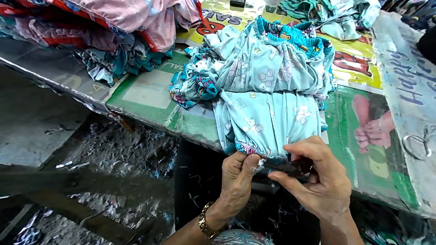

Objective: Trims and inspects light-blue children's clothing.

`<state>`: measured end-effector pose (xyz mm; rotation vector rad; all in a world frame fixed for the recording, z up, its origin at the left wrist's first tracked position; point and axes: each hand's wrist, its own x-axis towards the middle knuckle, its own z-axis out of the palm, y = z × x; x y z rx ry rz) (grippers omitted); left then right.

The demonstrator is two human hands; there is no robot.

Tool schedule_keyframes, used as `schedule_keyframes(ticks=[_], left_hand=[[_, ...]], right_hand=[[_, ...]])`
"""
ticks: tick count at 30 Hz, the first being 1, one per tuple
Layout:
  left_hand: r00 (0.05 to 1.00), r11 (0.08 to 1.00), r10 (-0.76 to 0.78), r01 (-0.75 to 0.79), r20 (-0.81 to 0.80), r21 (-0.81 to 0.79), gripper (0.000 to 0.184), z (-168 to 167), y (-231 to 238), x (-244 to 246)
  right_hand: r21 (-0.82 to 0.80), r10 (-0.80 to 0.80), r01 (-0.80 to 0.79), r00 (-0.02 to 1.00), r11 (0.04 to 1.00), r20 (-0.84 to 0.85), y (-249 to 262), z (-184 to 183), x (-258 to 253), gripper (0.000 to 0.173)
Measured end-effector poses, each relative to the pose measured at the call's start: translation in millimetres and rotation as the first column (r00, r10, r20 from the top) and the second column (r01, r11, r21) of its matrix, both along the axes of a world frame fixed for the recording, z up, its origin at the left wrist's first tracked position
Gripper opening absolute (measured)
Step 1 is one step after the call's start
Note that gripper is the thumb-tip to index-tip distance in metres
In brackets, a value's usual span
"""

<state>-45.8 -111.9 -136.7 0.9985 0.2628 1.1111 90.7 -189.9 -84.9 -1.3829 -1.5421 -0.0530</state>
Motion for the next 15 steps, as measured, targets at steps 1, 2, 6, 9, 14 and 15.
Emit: schedule_keyframes(ticks=[1, 2, 6, 9, 14, 15], left_hand=[[1.000, 1.000, -0.006, 0.006, -0.008, 0.003, 0.021, 0, -1, 0], [1.000, 1.000, -0.011, 0.011, -0.011, 0.000, 0.022, 1, -2, 0], [1.000, 0.999, -0.008, 0.008, 0.006, -0.048, 0.025, 5, 0, -1], [0.986, 0.978, -0.047, 0.079, 0.160, -0.195, 0.023, 7, 4, 1], [0.974, 0.953, -0.060, 0.121, 0.217, -0.278, 0.021, 7, 1, 3], [0.976, 0.951, -0.060, 0.120, 0.211, -0.285, 0.022, 6, 0, 3]], right_hand=[[0.033, -0.032, 0.031, 0.999, 0.999, 0.030, 3, 0, -3, 0.024], [0.059, -0.061, 0.056, 0.996, 0.997, 0.069, 6, 0, -6, 0.015], [0.080, -0.021, 0.005, 0.981, 0.997, 0.195, -2, -1, -24, 0.005], [-0.070, 0.281, -0.272, 0.944, 0.960, 0.173, -18, -4, -43, 0.015], [-0.061, -0.015, 0.012, 0.999, 0.998, -0.044, -30, -6, -29, 0.035], [-0.085, -0.133, 0.129, 0.990, 0.988, -0.043, -26, -6, -24, 0.036]])
